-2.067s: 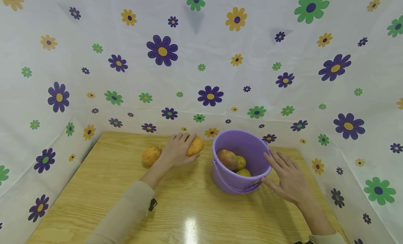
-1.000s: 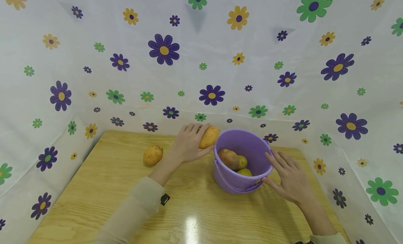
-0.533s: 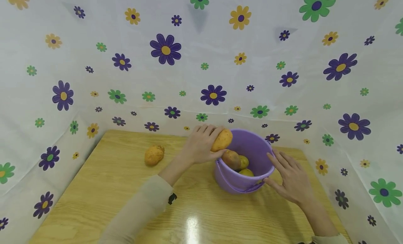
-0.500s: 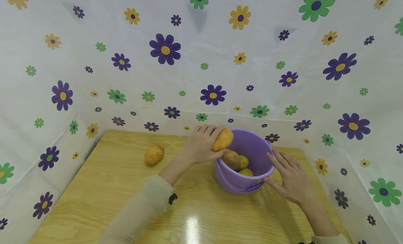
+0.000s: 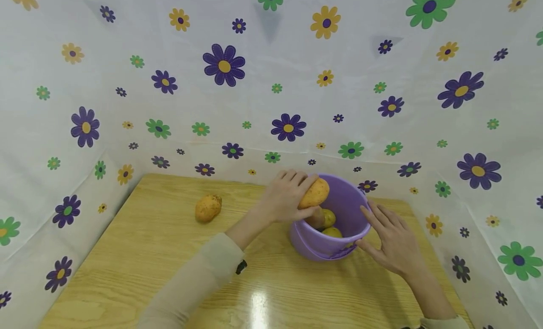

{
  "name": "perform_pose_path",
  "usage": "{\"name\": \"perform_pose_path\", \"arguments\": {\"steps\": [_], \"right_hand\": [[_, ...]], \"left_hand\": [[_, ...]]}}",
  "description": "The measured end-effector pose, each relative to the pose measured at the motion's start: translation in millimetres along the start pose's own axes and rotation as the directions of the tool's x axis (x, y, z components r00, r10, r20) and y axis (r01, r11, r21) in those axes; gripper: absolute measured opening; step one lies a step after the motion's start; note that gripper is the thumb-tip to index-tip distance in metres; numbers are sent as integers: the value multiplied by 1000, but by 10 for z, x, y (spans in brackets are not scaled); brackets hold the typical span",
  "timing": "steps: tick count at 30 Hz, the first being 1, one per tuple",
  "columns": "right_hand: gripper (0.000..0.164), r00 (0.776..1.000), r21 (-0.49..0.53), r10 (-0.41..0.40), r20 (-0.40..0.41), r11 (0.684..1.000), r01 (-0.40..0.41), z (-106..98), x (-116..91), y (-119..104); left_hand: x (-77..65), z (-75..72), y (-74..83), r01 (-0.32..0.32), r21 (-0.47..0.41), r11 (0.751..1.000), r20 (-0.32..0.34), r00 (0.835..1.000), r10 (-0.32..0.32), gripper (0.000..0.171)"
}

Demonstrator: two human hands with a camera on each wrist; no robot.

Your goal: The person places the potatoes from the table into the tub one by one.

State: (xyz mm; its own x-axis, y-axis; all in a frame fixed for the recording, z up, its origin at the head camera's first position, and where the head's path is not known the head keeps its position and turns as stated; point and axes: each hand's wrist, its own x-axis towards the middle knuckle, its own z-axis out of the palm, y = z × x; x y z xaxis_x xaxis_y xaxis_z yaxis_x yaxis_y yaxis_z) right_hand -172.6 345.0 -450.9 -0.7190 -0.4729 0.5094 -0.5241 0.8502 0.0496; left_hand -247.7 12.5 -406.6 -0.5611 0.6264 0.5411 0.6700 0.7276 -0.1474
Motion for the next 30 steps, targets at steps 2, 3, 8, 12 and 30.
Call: {"name": "perform_pose_path", "arguments": {"steps": [2,3,8,12,30], "right_hand": [[88,1000,2,-2,-3,1000,2,2,3,0],[88,1000,3,-3,-4,1000,3,3,4,-1],[88,1000,8,-7,-9,1000,7,4,3,-3],[88,1000,7,-7,-9,1000,7,2,-1,-8],[89,1000,16,-7,-23,1000,8,0,0,-19]], "left_hand": [[17,-3,23,-8,3,1000,13,1000,8,82],[26,-4,33,-13,6,1000,16,1000,12,82],[78,10,81,-37,13,999,34,999,36,81],[133,28,114,-54,18,998,75,996,52,82],[237,63,238,-132,66,989,169,978,119,79]]}}
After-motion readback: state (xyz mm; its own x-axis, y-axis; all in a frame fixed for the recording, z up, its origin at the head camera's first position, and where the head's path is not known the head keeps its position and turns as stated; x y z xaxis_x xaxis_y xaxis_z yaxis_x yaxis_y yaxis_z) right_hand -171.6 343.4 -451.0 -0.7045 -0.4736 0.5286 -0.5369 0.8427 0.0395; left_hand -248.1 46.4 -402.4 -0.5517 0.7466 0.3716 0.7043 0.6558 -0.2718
